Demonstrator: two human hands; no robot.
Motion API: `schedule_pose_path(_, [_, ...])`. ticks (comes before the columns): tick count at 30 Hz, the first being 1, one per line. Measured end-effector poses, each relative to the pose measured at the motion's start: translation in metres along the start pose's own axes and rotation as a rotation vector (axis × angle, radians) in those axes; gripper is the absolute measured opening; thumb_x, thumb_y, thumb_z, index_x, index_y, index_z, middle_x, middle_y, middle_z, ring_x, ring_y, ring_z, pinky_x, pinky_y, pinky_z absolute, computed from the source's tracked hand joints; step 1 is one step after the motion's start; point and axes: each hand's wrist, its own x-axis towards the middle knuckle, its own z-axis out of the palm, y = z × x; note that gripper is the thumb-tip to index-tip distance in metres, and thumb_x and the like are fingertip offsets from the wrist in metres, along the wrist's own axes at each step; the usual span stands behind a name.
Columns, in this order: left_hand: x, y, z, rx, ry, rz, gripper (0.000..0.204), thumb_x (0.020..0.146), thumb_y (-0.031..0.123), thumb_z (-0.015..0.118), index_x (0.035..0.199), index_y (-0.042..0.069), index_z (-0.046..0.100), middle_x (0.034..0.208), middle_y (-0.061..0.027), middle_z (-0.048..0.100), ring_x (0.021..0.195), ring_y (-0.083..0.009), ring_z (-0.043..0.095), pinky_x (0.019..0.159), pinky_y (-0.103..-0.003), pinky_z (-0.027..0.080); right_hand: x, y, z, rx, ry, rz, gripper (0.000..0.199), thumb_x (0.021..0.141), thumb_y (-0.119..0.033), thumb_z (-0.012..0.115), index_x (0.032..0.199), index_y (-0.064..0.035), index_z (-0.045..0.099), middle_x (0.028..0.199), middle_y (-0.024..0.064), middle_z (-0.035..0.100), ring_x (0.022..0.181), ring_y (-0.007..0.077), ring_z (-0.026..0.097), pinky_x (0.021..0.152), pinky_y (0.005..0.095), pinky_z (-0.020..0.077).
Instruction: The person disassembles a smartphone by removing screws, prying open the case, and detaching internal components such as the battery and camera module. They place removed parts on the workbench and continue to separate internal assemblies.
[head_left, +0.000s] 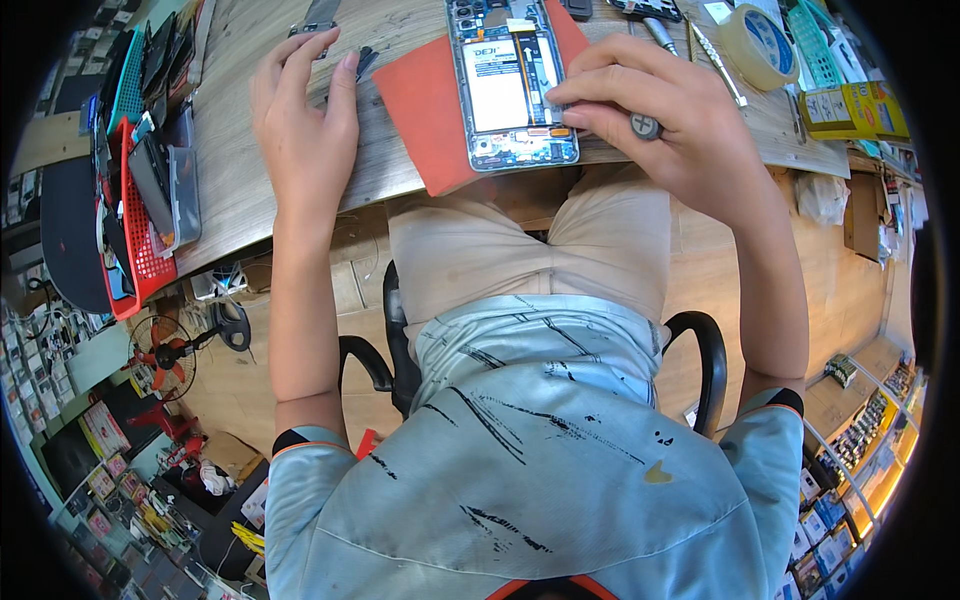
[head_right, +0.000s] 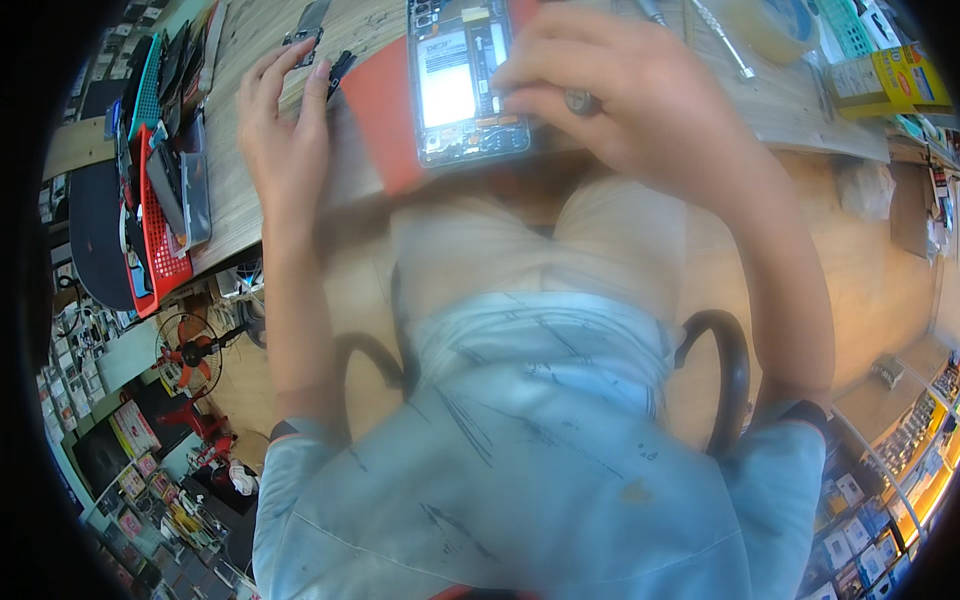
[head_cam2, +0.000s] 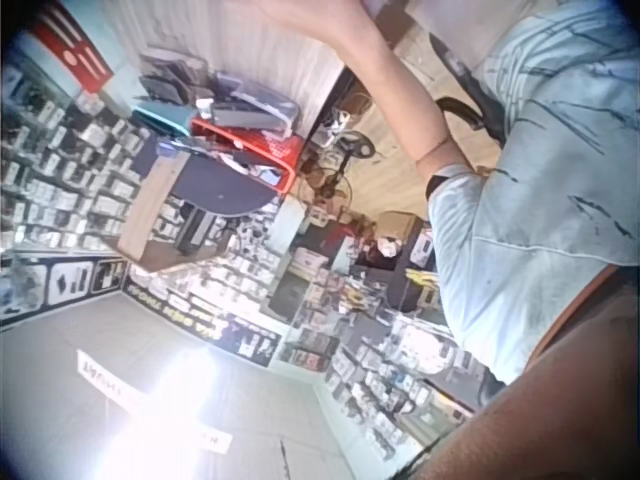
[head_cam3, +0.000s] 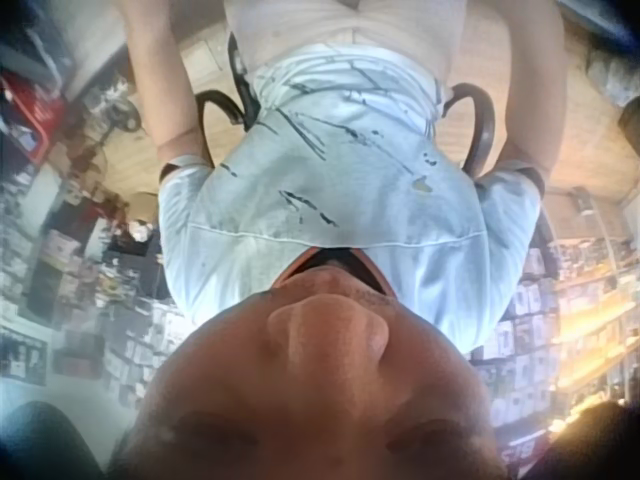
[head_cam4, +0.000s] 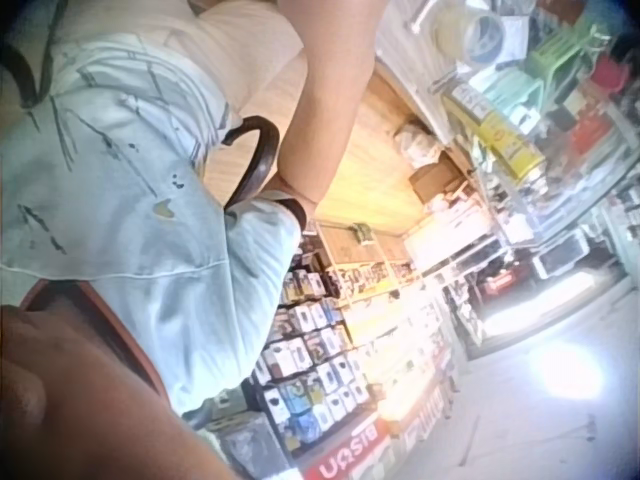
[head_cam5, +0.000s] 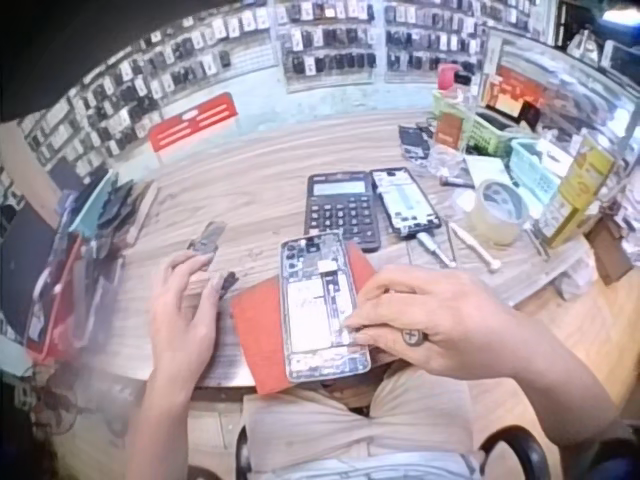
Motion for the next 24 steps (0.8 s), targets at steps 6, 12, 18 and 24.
schedule_pose_path(6, [-0.002, 0.045, -0.012, -0.342, -0.155, 0.217, 0.028, 0.086, 0.007, 0.086, 0.113, 0.007, 0.081, 0.116, -0.0097, 0.074, 0.105, -0.0294, 0.069, 0.093, -0.04, 0.055, -0.009, 0.0, 0.001, 0.079, 0.072, 0.088, 0.023, 0.097, 0.005, 0.075, 0.119, 0.0014, 0.077, 0.112, 0.0095, 0.078, 0.093, 0.0166, 0.075, 0.078, 0.0288, 0.0566])
schedule_pose_path(12, [-0.003, 0.071, -0.005, -0.502, -0.25, 0.346, 0.033, 0.078, 0.003, 0.086, 0.109, 0.008, 0.08, 0.112, -0.0098, 0.073, 0.105, -0.0331, 0.067, 0.094, -0.043, 0.053, -0.026, -0.013, 0.011, 0.269, 0.111, 0.315, 0.027, 0.101, 0.005, 0.072, 0.128, 0.0037, 0.072, 0.108, 0.008, 0.079, 0.098, 0.0106, 0.075, 0.079, 0.0243, 0.0556])
schedule_pose_path(18, [0.0, 0.081, 0.006, -0.498, -0.274, 0.371, 0.04, 0.077, 0.005, 0.085, 0.116, 0.007, 0.078, 0.116, -0.011, 0.075, 0.109, -0.0341, 0.068, 0.098, -0.045, 0.051, -0.027, -0.018, 0.016, 0.307, 0.159, 0.254, 0.031, 0.101, 0.004, 0.072, 0.132, 0.0018, 0.07, 0.114, 0.01, 0.081, 0.088, 0.0074, 0.073, 0.074, 0.0211, 0.0544])
schedule_pose_path(24, [0.002, 0.083, 0.007, -0.474, -0.299, 0.359, 0.046, 0.078, 0.006, 0.086, 0.122, 0.006, 0.075, 0.117, -0.0111, 0.076, 0.111, -0.0328, 0.069, 0.099, -0.045, 0.051, -0.029, -0.031, 0.019, 0.759, 0.219, 0.627, 0.036, 0.102, 0.002, 0.071, 0.138, 0.0048, 0.064, 0.12, 0.0153, 0.08, 0.07, 0.0003, 0.061, 0.054, 0.0179, 0.0438])
